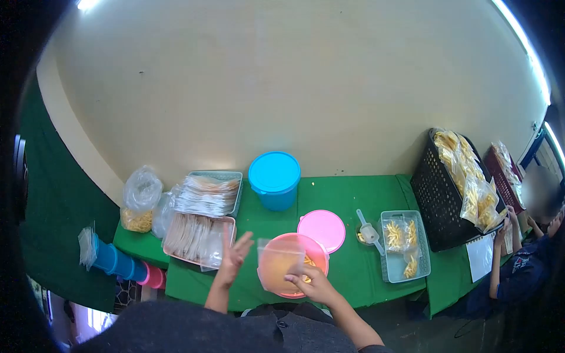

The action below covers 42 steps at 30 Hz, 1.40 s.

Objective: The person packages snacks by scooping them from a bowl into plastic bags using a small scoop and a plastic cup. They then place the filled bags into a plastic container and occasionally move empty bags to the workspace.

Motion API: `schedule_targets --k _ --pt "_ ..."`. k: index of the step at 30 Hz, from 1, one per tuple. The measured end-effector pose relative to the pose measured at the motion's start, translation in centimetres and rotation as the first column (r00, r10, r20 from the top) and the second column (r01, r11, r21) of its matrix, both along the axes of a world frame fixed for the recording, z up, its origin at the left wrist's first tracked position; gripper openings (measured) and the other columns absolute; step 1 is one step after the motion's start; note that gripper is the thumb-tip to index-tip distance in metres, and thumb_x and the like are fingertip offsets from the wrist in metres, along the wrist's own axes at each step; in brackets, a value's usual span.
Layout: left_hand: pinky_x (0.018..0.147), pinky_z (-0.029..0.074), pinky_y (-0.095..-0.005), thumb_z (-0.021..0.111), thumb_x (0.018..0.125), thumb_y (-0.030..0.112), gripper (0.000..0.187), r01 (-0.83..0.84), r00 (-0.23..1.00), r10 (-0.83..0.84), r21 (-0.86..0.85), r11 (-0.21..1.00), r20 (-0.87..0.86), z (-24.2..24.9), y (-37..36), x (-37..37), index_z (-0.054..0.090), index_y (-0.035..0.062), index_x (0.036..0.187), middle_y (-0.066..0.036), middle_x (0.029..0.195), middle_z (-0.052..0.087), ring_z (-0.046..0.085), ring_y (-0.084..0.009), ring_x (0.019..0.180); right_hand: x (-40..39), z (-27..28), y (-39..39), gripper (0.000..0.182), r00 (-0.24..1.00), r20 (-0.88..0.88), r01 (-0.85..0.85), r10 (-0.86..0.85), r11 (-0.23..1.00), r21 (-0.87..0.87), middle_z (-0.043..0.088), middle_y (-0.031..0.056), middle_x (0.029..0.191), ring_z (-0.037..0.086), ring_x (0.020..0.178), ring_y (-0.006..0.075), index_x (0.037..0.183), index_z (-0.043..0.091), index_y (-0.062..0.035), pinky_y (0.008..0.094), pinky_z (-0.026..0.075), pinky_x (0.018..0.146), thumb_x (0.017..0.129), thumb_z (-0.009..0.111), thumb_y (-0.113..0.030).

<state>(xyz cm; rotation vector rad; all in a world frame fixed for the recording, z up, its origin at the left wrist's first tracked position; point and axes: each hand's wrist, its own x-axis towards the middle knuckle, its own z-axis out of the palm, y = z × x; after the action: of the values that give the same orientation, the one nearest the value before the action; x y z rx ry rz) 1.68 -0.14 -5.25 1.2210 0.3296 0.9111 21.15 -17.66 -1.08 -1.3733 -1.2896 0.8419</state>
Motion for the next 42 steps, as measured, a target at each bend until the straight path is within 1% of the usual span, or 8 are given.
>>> schedule_targets --k 2,9,15,22,28,34,40,42 --pt "0.101 0.043 -0.0387 0.076 0.082 0.019 0.101 0.252 0.964 -0.255 -0.042 0.967 -0.079 3.9 -1.8 1.8 0.004 0.0090 0.153 -0.023 0.125 0.058 0.057 -0.0265 0.116 -0.5 0.3 0.3 0.015 0.999 0.020 -0.024 0.025 0.999 -0.028 0.068 0.0086 0.089 0.063 0.086 0.0179 0.093 0.067 -0.0004 0.0310 0.048 0.079 0.092 0.062 -0.014" --pt "0.081 0.053 -0.0229 0.077 0.073 -0.006 0.080 0.032 0.984 -0.041 -0.051 0.998 -0.175 6.0 -3.0 5.2 0.038 0.0006 0.142 -0.010 0.090 0.071 0.068 -0.0133 0.087 1.2 -1.2 0.2 0.022 0.930 -0.046 0.368 -0.365 0.927 0.074 0.066 0.0105 0.087 0.062 0.086 0.0212 0.093 0.065 0.0008 0.0330 0.046 0.080 0.096 0.056 -0.019" --pt "0.068 0.051 -0.0310 0.077 0.063 -0.001 0.057 -0.114 0.896 0.371 0.679 0.725 -0.245 6.4 -5.4 5.3 0.065 0.0079 0.118 -0.008 0.080 0.068 0.068 -0.0192 0.072 -0.1 2.2 -0.6 0.018 0.933 -0.016 0.360 -0.360 0.928 0.093 0.059 0.0051 0.089 0.056 0.084 0.0131 0.099 0.056 0.0000 0.0288 0.046 0.078 0.094 0.058 -0.017" --pt "0.070 0.050 -0.0354 0.072 0.069 0.001 0.047 -0.113 0.879 0.434 0.798 0.592 -0.198 6.0 -5.2 5.1 0.066 0.0083 0.114 -0.008 0.087 0.068 0.063 -0.0245 0.079 -1.3 2.1 0.0 0.020 0.976 0.014 0.219 -0.218 0.973 -0.078 0.056 0.0056 0.080 0.055 0.073 0.0124 0.100 0.051 -0.0007 0.0284 0.046 0.067 0.088 0.062 -0.012" --pt "0.110 0.030 -0.0494 0.070 0.072 0.008 0.071 0.232 0.895 0.286 0.905 0.356 -0.342 5.2 -5.7 5.9 0.044 0.0136 0.138 -0.014 0.120 0.053 0.046 -0.0311 0.124 -1.6 2.0 -0.1 0.016 0.968 0.170 0.196 -0.184 0.979 -0.057 0.058 0.0102 0.069 0.057 0.064 0.0138 0.092 0.061 0.0028 0.0308 0.047 0.061 0.087 0.059 -0.012" --pt "0.094 0.044 -0.0402 0.078 0.067 0.005 0.071 0.076 0.942 0.198 0.750 0.657 -0.269 4.3 -5.2 5.1 0.049 0.0103 0.131 -0.011 0.096 0.060 0.060 -0.0268 0.097 -1.2 2.1 -0.6 0.021 0.934 0.163 0.348 -0.317 0.909 -0.229 0.044 0.0052 0.051 0.043 0.047 0.0128 0.076 0.059 0.0044 0.0311 0.040 0.049 0.087 0.060 -0.014" --pt "0.088 0.049 -0.0356 0.079 0.072 0.005 0.044 0.005 0.984 0.099 0.587 0.810 -0.146 4.3 -4.7 5.0 0.056 0.0028 0.109 -0.010 0.096 0.062 0.063 -0.0234 0.094 -0.8 3.0 -0.2 0.033 0.983 -0.006 0.183 -0.183 0.981 0.058 0.060 0.0095 0.088 0.056 0.074 0.0159 0.104 0.059 -0.0015 0.0306 0.046 0.067 0.086 0.070 -0.026" --pt "0.089 0.050 -0.0366 0.078 0.073 0.004 0.037 0.002 0.999 0.020 0.421 0.907 -0.047 4.1 -4.7 4.5 0.057 0.0020 0.103 -0.011 0.099 0.063 0.063 -0.0236 0.098 -1.2 3.8 0.3 0.048 0.911 0.340 0.175 -0.234 0.965 0.195 0.059 0.0122 0.107 0.057 0.095 0.0232 0.117 0.054 -0.0032 0.0358 0.046 0.082 0.082 0.074 -0.029"
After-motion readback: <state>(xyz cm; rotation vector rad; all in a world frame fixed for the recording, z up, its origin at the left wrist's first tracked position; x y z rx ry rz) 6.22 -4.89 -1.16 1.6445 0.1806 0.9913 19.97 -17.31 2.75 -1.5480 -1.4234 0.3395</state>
